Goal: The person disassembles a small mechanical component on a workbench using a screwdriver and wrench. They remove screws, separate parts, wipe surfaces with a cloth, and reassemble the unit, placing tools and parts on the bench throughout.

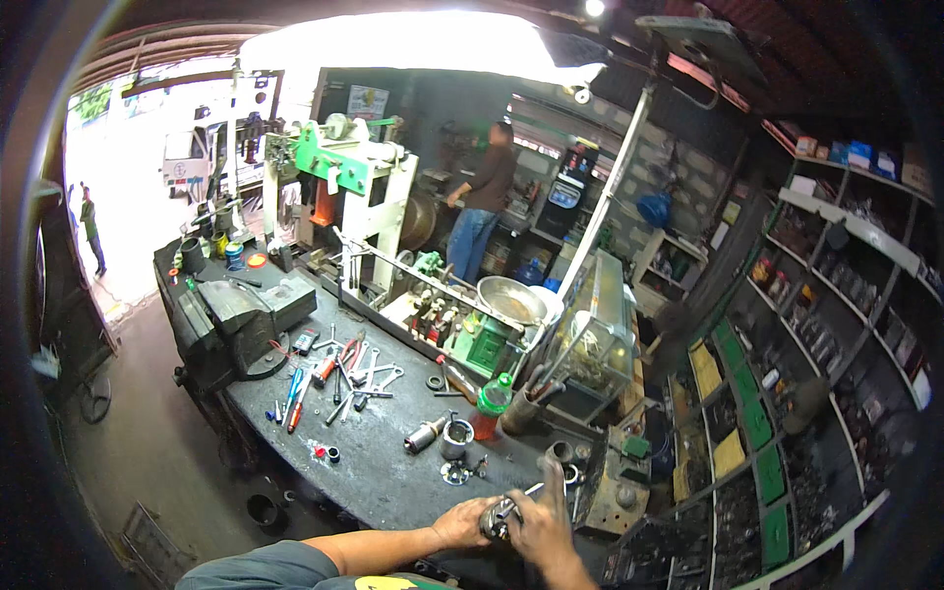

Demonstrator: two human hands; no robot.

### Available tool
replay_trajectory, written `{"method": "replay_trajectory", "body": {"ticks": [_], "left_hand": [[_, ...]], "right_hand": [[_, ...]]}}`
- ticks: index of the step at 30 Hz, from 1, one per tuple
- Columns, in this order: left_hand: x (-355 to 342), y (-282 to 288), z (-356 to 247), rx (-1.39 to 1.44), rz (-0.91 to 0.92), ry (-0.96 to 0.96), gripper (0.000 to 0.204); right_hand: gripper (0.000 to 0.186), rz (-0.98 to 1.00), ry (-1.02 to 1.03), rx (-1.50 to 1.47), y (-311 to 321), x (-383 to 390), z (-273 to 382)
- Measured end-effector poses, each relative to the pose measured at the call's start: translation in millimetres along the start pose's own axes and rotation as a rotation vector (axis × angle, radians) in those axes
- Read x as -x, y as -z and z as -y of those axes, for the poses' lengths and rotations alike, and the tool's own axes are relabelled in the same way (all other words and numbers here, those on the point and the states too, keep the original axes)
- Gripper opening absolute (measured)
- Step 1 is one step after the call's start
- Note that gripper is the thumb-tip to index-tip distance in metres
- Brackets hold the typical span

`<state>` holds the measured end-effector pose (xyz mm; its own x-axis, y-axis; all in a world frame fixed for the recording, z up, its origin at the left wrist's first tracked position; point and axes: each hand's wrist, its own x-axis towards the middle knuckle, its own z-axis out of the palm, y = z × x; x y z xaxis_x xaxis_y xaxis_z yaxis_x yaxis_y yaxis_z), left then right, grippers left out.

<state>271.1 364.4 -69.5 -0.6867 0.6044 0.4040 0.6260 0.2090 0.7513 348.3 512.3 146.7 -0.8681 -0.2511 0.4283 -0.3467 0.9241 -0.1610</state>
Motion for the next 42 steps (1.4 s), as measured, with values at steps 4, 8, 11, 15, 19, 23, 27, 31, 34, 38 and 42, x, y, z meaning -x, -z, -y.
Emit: {"method": "replay_trajectory", "body": {"ticks": [4, 8, 11, 15, 19, 23, 27, 31, 34, 38, 42], "left_hand": [[-2.6, -2.4, -7.9, 0.059, -0.034, -0.05, 0.103], [0.1, 5.5, 0.4, 0.02, -0.017, -0.031, 0.107], [2.3, 3.6, 3.5, 0.005, -0.012, -0.022, 0.106], [-0.5, 8.7, 4.5, 0.049, 0.08, -0.028, 0.107], [0.6, 29.9, 7.6, 0.098, 0.185, -0.069, 0.095], [23.0, 44.8, 27.0, 0.1, 0.035, -0.006, 0.084], [39.9, 79.9, 43.8, -0.16, 0.008, 0.512, 0.097], [48.7, 69.7, 63.0, -0.307, -0.242, 0.652, 0.128], [23.9, 75.7, 21.7, -0.135, -0.293, 0.231, 0.091], [-18.8, 67.5, -47.5, 0.195, -0.087, -0.151, 0.057], [-22.1, 62.4, -64.8, 0.18, -0.142, 0.053, 0.044]], "right_hand": [[0.034, -0.186, -0.298, -0.251, -38.2, 41.8, 6.3], [0.031, -0.224, -0.223, -0.225, -39.3, 16.6, 17.7], [0.027, -0.25, -0.257, -0.322, -39.3, 14.1, 17.9], [0.023, -0.322, -0.404, -0.799, -67.9, 33.8, 2.8], [0.033, -0.369, -0.496, -1.115, -61.7, 26.2, 2.9], [0.021, -0.301, -0.612, -0.989, -44.7, 16.6, -2.9], [0.017, -0.324, -0.76, -0.988, -46.5, 20.5, -16.0], [0.021, -0.194, -0.827, -1.336, -49.7, 26.0, -32.5], [0.03, -0.087, -0.832, -1.344, -39.5, 9.7, -25.1], [0.023, -0.094, -0.816, -1.289, -31.2, -3.8, -21.7], [0.044, 0.439, -0.616, -0.826, 0.4, -40.7, -31.3]]}}
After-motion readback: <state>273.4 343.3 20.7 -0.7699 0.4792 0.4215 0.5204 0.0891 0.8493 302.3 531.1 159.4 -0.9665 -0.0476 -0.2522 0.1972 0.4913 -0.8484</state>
